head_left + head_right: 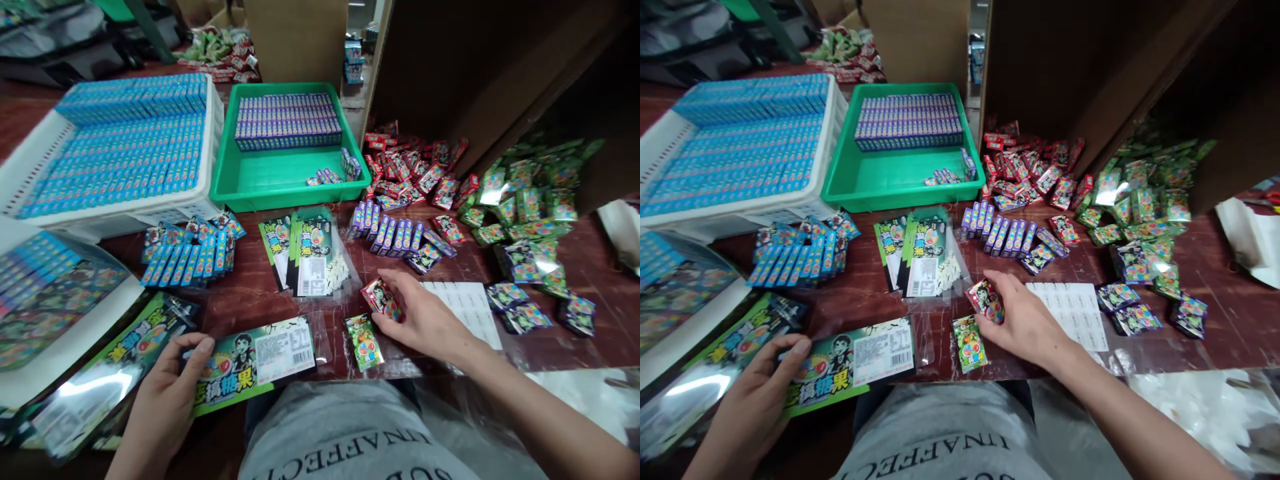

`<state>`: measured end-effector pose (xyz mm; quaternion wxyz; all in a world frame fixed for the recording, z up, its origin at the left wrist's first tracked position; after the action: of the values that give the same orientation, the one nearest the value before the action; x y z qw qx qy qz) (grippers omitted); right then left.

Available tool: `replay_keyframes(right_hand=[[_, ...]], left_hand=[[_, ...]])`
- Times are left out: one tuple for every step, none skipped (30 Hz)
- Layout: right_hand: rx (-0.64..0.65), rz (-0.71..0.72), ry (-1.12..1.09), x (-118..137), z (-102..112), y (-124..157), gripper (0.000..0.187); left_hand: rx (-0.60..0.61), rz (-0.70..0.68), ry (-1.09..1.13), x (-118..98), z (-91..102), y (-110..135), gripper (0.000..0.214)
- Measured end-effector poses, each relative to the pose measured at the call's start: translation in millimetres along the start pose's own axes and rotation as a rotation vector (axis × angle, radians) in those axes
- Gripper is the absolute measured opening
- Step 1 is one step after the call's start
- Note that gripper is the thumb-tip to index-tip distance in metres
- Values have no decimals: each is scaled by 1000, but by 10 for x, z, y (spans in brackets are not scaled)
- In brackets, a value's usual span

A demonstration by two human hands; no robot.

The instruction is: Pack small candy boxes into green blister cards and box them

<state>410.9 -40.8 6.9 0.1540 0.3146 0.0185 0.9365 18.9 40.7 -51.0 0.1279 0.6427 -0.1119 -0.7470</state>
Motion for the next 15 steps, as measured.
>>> replay_keyframes(right_hand=[[14,-15,-60,107,-60,64,66],[32,-32,-93,216,-142,124,65],[52,-52,-94,317,-241,177,63],[70,-74,-68,397,-344,218,61],[81,-97,-26,446,-436,244,60],[79,-119,23,458,-500,256,61],[62,-127,68,445,-526,256,64],[39,-107,107,419,-525,248,68],[17,-52,137,396,-506,239,74],[6,38,157,382,-488,236,81],[16,152,168,376,-486,244,88],[50,272,172,372,-510,266,94],[101,382,170,366,-556,296,98],[156,463,161,353,-611,323,99],[199,511,139,340,-659,338,97]], left_hand=[[-15,-4,0,11,49,7,55],[-38,-4,-5,23,108,16,56],[-58,2,-9,35,166,26,57],[-76,11,-13,45,225,39,57],[-96,20,-23,49,288,54,58],[-116,29,-39,48,355,72,58],[-138,38,-61,45,425,92,59],[-154,51,-82,45,489,113,60],[-170,65,-94,49,547,134,61],[-181,76,-99,56,591,150,62],[-180,84,-93,67,613,159,62],[-169,86,-77,81,612,159,61],[-154,79,-61,93,596,152,59],[-137,63,-51,100,567,138,57],[-114,38,-47,103,529,120,55]])
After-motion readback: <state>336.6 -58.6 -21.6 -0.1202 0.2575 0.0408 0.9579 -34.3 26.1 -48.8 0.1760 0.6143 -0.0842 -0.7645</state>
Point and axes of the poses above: each hand's wrist, its own y-axis away from the middle knuckle, its own z-axis out of the back of the hand, x = y × z, the point moved 9 cm from there along -y, towards the middle knuckle, and after that the axes turned 14 degrees about -z, right-handed, at the moved point
